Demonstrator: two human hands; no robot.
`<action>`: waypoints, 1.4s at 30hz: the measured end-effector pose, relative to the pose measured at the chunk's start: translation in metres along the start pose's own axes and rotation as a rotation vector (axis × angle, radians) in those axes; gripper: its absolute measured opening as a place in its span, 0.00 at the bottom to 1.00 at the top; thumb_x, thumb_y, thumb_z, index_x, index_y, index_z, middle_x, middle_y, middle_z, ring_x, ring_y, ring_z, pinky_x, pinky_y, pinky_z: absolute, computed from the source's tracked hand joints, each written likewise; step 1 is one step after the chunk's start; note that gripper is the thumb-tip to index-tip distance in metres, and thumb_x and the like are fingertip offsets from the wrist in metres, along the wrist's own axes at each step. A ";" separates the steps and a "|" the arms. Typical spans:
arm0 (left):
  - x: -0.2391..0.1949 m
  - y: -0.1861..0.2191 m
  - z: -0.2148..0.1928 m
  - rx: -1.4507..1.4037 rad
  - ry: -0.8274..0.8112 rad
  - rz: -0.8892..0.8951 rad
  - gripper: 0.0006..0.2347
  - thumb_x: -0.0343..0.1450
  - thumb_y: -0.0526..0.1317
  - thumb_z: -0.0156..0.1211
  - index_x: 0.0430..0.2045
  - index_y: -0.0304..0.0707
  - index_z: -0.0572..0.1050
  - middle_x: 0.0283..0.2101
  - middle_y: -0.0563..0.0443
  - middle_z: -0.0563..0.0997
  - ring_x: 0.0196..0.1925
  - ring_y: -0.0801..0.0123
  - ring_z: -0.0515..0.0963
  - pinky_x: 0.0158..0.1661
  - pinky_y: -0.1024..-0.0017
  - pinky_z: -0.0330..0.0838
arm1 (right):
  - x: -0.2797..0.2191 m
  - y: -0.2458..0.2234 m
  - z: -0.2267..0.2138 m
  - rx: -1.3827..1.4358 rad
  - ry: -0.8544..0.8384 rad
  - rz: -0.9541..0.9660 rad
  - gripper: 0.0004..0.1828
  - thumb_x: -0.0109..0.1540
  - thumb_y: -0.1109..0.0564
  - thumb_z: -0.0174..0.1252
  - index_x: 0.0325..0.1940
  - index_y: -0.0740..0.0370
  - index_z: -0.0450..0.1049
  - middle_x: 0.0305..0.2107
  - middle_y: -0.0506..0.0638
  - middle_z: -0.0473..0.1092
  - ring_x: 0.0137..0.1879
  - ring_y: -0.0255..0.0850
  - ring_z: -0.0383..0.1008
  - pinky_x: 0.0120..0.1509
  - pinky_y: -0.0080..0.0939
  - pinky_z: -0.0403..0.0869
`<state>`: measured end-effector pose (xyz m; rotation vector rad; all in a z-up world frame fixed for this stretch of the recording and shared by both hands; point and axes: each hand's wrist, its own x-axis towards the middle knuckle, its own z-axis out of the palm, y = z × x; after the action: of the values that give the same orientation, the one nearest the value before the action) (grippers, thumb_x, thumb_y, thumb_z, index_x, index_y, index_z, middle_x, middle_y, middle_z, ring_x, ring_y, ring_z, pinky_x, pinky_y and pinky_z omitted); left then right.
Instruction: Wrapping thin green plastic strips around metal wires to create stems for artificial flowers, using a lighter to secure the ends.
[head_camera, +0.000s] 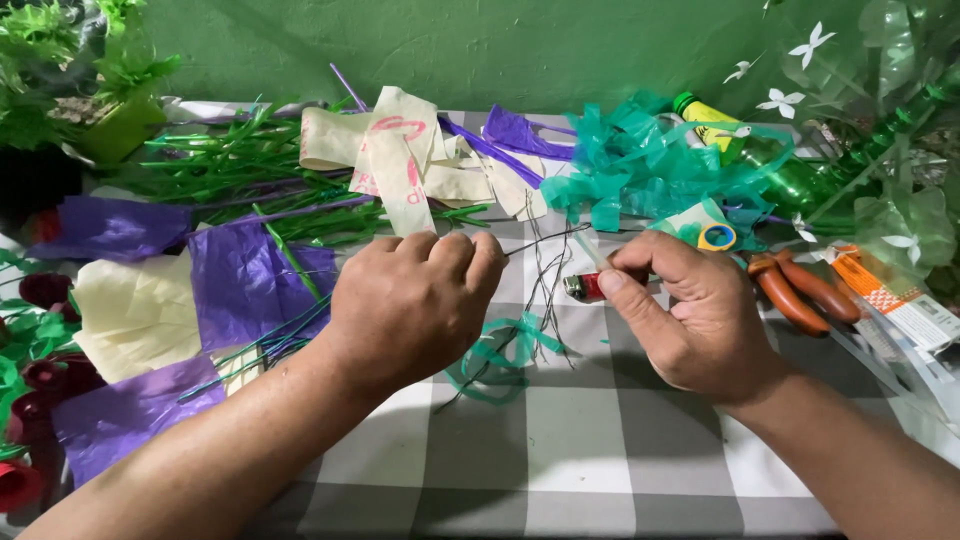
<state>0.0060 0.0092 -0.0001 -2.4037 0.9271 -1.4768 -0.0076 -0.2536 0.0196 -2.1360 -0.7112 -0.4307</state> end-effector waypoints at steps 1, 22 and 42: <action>0.000 0.000 0.000 0.030 0.019 -0.005 0.03 0.74 0.35 0.55 0.34 0.44 0.76 0.25 0.58 0.69 0.20 0.69 0.69 0.19 0.70 0.57 | 0.001 -0.001 0.000 -0.019 -0.005 -0.017 0.07 0.66 0.59 0.55 0.34 0.62 0.73 0.26 0.45 0.72 0.32 0.36 0.69 0.39 0.35 0.68; 0.000 0.006 0.000 0.154 -0.059 0.042 0.04 0.67 0.34 0.55 0.29 0.48 0.74 0.23 0.60 0.69 0.20 0.72 0.68 0.20 0.74 0.57 | 0.005 0.010 -0.021 -0.680 0.142 -0.503 0.08 0.64 0.67 0.73 0.45 0.61 0.82 0.29 0.51 0.70 0.36 0.52 0.66 0.44 0.52 0.67; 0.003 -0.005 -0.001 -0.059 -0.072 0.049 0.04 0.75 0.39 0.56 0.30 0.49 0.74 0.24 0.58 0.72 0.20 0.68 0.71 0.19 0.70 0.60 | 0.013 0.027 -0.028 -0.454 0.094 -0.245 0.09 0.62 0.66 0.73 0.43 0.55 0.82 0.37 0.47 0.73 0.45 0.46 0.66 0.58 0.48 0.56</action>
<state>0.0082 0.0114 0.0041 -2.4392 1.0191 -1.3550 0.0175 -0.2853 0.0269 -2.4327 -0.8897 -0.8898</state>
